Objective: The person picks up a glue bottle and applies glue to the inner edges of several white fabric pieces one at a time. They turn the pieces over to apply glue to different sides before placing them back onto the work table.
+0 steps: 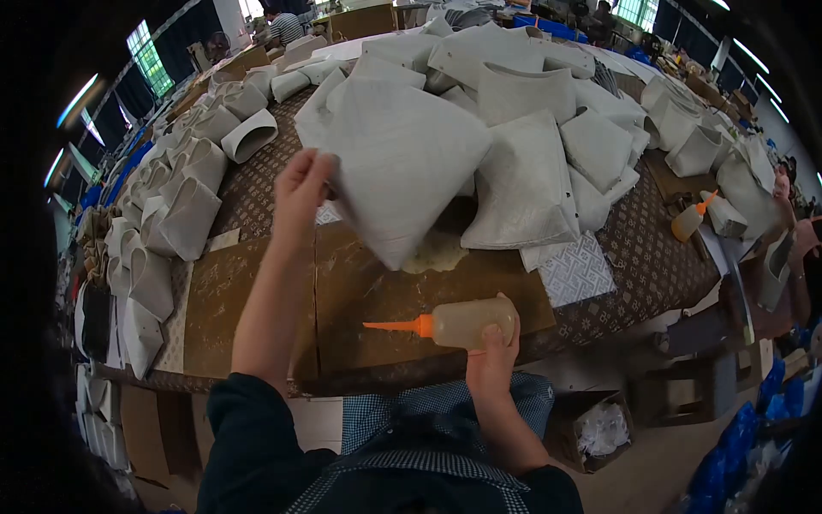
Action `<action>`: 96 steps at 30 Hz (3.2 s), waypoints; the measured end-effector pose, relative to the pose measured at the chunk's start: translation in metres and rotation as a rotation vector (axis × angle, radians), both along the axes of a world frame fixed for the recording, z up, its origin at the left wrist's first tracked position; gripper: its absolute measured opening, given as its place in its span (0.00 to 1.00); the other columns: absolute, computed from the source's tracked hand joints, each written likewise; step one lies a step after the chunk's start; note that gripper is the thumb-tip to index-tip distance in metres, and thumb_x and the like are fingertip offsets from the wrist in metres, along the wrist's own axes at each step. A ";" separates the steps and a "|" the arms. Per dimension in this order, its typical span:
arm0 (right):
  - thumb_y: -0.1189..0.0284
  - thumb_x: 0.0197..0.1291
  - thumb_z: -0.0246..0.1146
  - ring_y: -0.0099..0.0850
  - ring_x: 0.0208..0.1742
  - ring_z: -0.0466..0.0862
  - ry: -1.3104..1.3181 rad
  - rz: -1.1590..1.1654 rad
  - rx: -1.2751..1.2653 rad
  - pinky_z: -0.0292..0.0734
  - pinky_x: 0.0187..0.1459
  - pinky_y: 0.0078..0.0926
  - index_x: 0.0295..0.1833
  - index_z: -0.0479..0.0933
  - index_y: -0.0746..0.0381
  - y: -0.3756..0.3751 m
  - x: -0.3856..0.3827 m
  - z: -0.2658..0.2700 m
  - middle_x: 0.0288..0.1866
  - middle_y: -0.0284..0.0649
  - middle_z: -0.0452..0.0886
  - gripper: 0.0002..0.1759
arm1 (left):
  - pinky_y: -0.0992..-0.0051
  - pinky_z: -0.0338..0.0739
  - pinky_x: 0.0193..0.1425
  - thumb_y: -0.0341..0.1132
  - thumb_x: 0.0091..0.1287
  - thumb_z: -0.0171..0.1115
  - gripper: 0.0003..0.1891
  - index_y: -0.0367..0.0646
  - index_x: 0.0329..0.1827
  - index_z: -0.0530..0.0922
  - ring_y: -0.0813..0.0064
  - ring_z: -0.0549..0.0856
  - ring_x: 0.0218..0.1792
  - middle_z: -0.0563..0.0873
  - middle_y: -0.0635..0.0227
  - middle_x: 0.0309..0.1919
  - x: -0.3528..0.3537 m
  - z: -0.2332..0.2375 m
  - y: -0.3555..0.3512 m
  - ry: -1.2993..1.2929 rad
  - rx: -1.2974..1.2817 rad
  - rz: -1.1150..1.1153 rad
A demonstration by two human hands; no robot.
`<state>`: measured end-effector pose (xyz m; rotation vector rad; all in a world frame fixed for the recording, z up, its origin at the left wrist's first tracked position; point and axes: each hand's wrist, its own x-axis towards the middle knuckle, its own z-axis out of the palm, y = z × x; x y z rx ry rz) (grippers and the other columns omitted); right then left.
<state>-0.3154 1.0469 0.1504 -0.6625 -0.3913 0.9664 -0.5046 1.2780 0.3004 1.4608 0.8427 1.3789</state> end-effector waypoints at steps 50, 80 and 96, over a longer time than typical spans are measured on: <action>0.82 0.53 0.71 0.28 0.59 0.73 -0.774 -0.425 -0.141 0.72 0.61 0.26 0.67 0.67 0.62 0.033 0.032 0.021 0.61 0.37 0.72 0.35 | 0.74 0.70 0.62 0.47 0.75 0.54 0.24 0.33 0.61 0.77 0.73 0.79 0.55 0.82 0.61 0.54 -0.139 -0.085 -0.130 0.155 -0.171 0.320; 0.71 0.58 0.72 0.27 0.59 0.74 -0.385 -0.188 -0.131 0.70 0.62 0.26 0.67 0.68 0.63 0.033 0.018 0.012 0.60 0.37 0.73 0.33 | 0.73 0.70 0.63 0.46 0.73 0.58 0.25 0.32 0.60 0.76 0.72 0.79 0.54 0.82 0.60 0.54 -0.152 -0.111 -0.129 -0.021 -0.208 0.270; 0.72 0.57 0.73 0.26 0.58 0.74 -0.511 -0.216 -0.180 0.70 0.61 0.24 0.66 0.69 0.63 0.036 0.018 0.012 0.59 0.36 0.74 0.32 | 0.74 0.69 0.63 0.48 0.74 0.56 0.25 0.32 0.60 0.77 0.73 0.78 0.54 0.83 0.61 0.54 -0.160 -0.125 -0.125 0.030 -0.174 0.295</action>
